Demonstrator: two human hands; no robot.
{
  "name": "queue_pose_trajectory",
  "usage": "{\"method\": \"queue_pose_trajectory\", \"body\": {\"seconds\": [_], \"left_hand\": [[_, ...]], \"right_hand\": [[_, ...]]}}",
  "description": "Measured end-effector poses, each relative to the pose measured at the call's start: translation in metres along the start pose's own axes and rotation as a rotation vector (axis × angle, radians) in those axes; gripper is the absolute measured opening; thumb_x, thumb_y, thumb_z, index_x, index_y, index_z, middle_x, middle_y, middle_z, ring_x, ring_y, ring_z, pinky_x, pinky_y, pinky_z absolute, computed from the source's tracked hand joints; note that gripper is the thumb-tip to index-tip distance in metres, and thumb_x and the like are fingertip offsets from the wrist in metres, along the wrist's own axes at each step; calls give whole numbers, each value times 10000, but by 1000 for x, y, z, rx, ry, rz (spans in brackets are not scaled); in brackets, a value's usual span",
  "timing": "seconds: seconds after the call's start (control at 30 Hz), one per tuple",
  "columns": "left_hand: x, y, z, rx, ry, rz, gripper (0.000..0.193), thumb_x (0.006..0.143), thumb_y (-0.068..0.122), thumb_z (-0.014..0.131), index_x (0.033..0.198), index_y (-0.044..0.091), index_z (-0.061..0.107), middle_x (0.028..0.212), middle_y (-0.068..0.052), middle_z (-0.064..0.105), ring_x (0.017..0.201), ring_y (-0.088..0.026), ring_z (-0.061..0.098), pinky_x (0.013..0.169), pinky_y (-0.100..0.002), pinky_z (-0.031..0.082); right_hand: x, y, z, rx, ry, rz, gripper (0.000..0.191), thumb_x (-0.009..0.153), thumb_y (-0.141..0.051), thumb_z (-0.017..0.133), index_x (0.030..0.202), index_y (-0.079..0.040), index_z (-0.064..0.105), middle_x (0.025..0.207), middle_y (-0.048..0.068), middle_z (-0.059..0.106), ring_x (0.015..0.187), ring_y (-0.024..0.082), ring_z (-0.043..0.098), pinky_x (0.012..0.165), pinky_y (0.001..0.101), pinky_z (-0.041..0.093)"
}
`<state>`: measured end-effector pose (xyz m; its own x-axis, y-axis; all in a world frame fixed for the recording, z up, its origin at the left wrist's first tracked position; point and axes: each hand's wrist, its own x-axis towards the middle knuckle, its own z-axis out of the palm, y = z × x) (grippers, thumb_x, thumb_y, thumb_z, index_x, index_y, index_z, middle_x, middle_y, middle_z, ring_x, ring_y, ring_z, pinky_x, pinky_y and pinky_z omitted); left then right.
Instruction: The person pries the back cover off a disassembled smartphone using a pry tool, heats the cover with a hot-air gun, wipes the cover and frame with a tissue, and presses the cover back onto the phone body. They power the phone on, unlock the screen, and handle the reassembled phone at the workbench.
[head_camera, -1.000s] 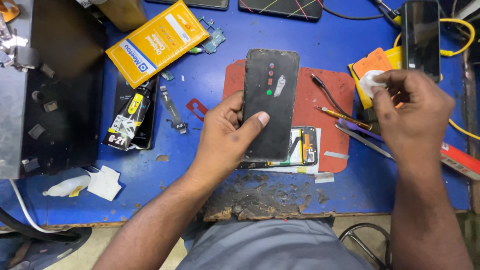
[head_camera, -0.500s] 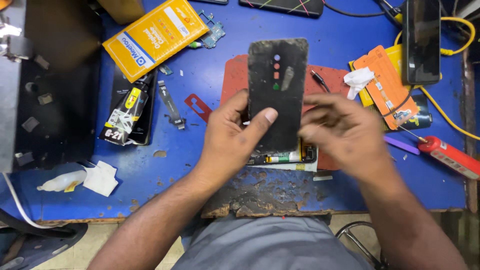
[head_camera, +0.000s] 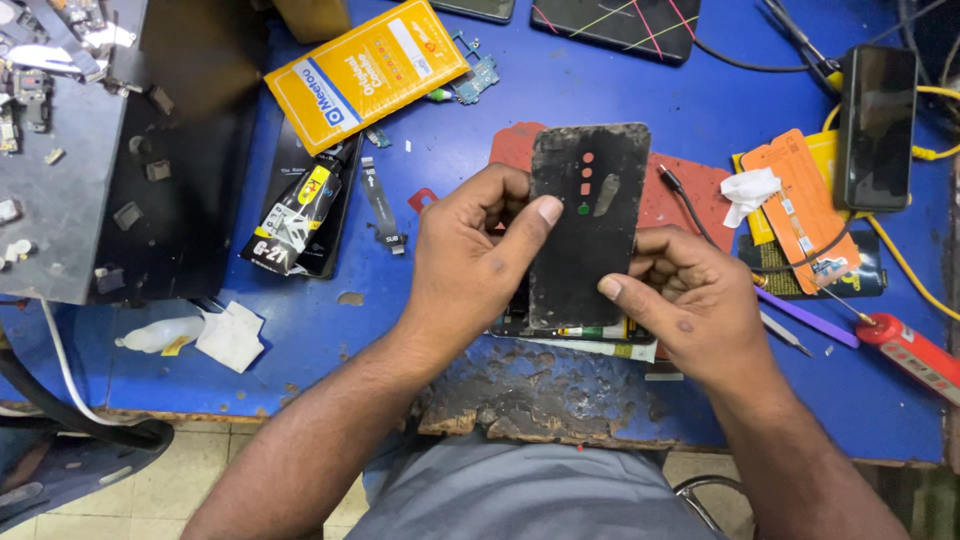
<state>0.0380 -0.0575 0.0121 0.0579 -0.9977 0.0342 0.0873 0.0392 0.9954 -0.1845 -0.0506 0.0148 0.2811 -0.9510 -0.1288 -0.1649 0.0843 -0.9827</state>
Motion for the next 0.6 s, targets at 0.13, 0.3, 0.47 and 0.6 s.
{"method": "queue_pose_trajectory", "body": {"seconds": [0.13, 0.3, 0.47, 0.6], "left_hand": [[1, 1, -2, 93, 10, -10, 140, 1040, 98, 692, 946, -2, 666, 772, 18, 581, 718, -36, 490, 628, -229, 420], [0, 2, 0, -79, -112, -34, 205, 998, 58, 662, 1194, 4, 692, 1089, -31, 732, 983, -63, 669, 902, -240, 559], [0, 9, -4, -224, 21, -50, 204, 1023, 16, 667, 1223, -21, 657, 1086, -77, 719, 936, -132, 668, 830, -275, 544], [1, 11, -3, -407, 52, -120, 216, 994, -2, 666, 1205, -12, 619, 1058, -104, 709, 889, -176, 691, 768, -330, 608]], "right_hand": [[-1, -3, 5, 40, -12, 2, 304, 906, -10, 751, 1199, 21, 672, 949, 36, 714, 758, 41, 622, 631, 195, 491], [-13, -2, -12, -291, 24, -117, 330, 883, -80, 784, 1198, -13, 711, 972, 42, 754, 817, 75, 694, 668, 224, 557], [-34, -26, -98, -965, 526, -319, 109, 1088, -98, 766, 1179, -38, 759, 1074, 117, 774, 884, 194, 753, 806, 298, 583], [-77, -29, -163, -1376, 291, 67, 349, 848, -180, 857, 1157, -52, 760, 1023, 161, 747, 895, 302, 713, 784, 384, 562]]}}
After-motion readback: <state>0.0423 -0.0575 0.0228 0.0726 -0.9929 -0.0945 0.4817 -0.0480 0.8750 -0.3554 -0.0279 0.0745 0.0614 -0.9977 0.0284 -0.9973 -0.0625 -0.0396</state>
